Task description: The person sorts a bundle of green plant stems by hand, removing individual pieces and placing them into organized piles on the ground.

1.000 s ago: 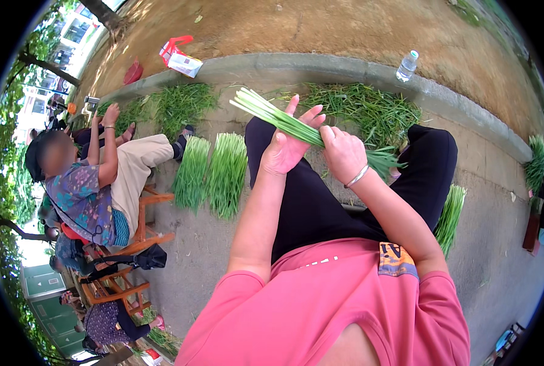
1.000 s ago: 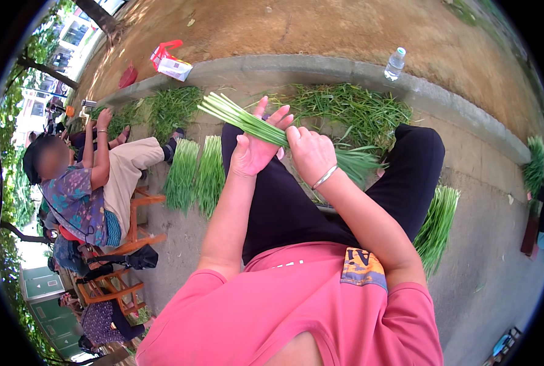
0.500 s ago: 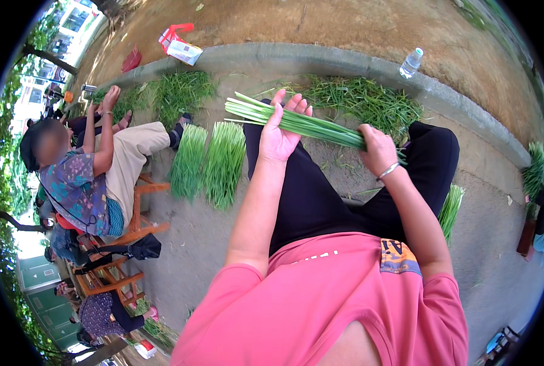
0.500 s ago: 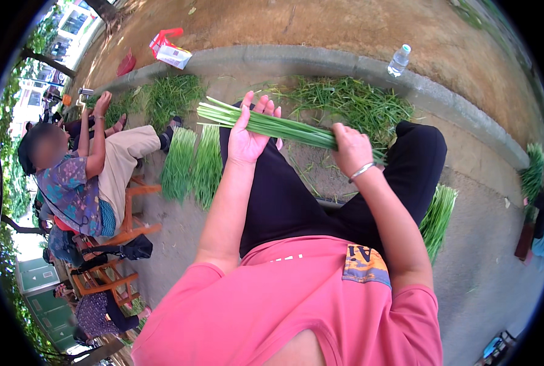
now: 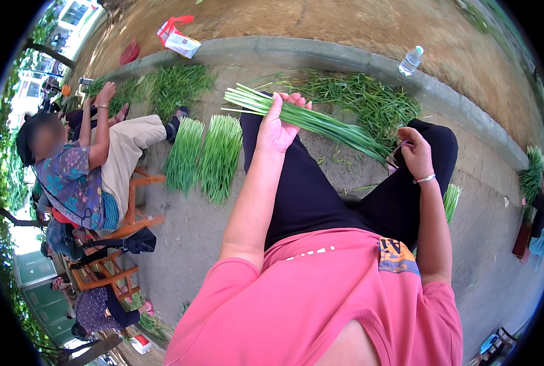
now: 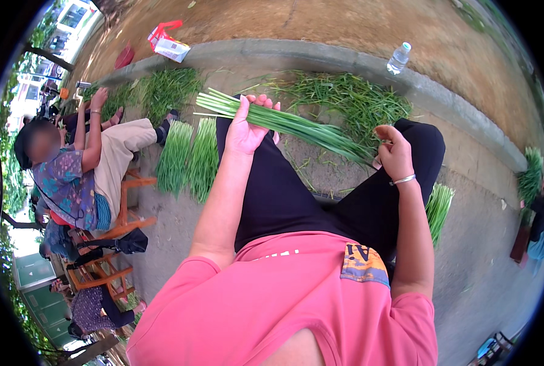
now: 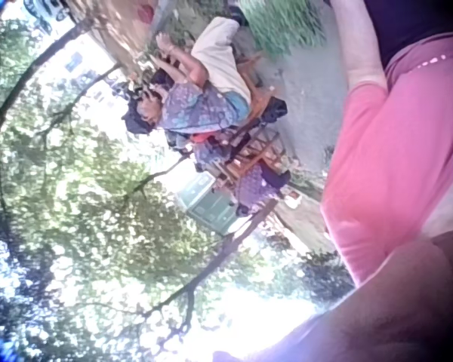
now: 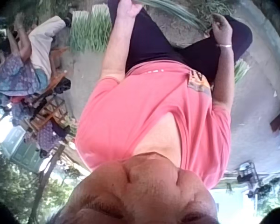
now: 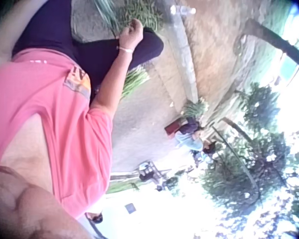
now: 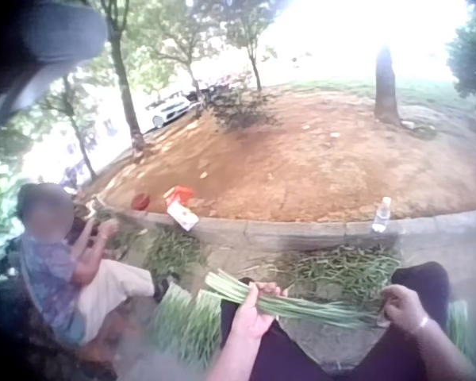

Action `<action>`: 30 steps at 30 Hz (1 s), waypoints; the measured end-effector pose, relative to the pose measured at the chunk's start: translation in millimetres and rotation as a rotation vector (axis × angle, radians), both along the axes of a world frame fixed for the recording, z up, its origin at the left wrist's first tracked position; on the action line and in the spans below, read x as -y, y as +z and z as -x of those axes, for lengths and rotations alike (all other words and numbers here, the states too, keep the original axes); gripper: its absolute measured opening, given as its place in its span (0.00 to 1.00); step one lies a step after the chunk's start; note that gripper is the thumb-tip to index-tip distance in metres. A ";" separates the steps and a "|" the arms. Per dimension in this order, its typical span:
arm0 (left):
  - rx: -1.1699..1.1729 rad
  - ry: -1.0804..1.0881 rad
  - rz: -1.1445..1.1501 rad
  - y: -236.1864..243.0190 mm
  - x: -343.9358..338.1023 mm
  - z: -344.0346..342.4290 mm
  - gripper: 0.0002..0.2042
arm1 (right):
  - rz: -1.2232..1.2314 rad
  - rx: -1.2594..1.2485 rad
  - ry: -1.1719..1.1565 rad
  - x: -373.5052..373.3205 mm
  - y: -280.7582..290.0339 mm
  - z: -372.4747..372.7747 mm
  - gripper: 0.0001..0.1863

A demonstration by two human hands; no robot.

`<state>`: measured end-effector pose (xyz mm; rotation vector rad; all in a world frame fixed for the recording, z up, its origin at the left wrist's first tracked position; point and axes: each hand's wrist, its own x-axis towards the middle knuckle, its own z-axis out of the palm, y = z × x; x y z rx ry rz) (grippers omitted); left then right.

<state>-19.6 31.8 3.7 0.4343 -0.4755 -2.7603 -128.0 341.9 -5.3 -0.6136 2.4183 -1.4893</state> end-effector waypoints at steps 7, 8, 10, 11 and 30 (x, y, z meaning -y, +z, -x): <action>-0.047 -0.038 -0.188 -1.5 14.8 -2.8 0.11 | 0.482 0.491 -0.069 -8.9 -8.8 16.9 0.10; -0.037 -0.032 -0.214 1.0 17.3 -3.4 0.12 | 0.552 0.566 -0.079 -10.4 -6.4 17.6 0.10; -0.073 -0.039 -0.296 8.5 21.1 -5.5 0.13 | 0.615 0.618 -0.089 -10.5 -2.1 18.2 0.10; -0.076 -0.037 -0.315 8.9 23.7 -6.4 0.13 | 0.639 0.637 -0.087 -11.2 -1.6 19.1 0.10; -0.408 -0.016 -0.200 8.9 20.7 -19.6 0.07 | 0.871 0.729 0.052 -17.6 5.8 17.2 0.06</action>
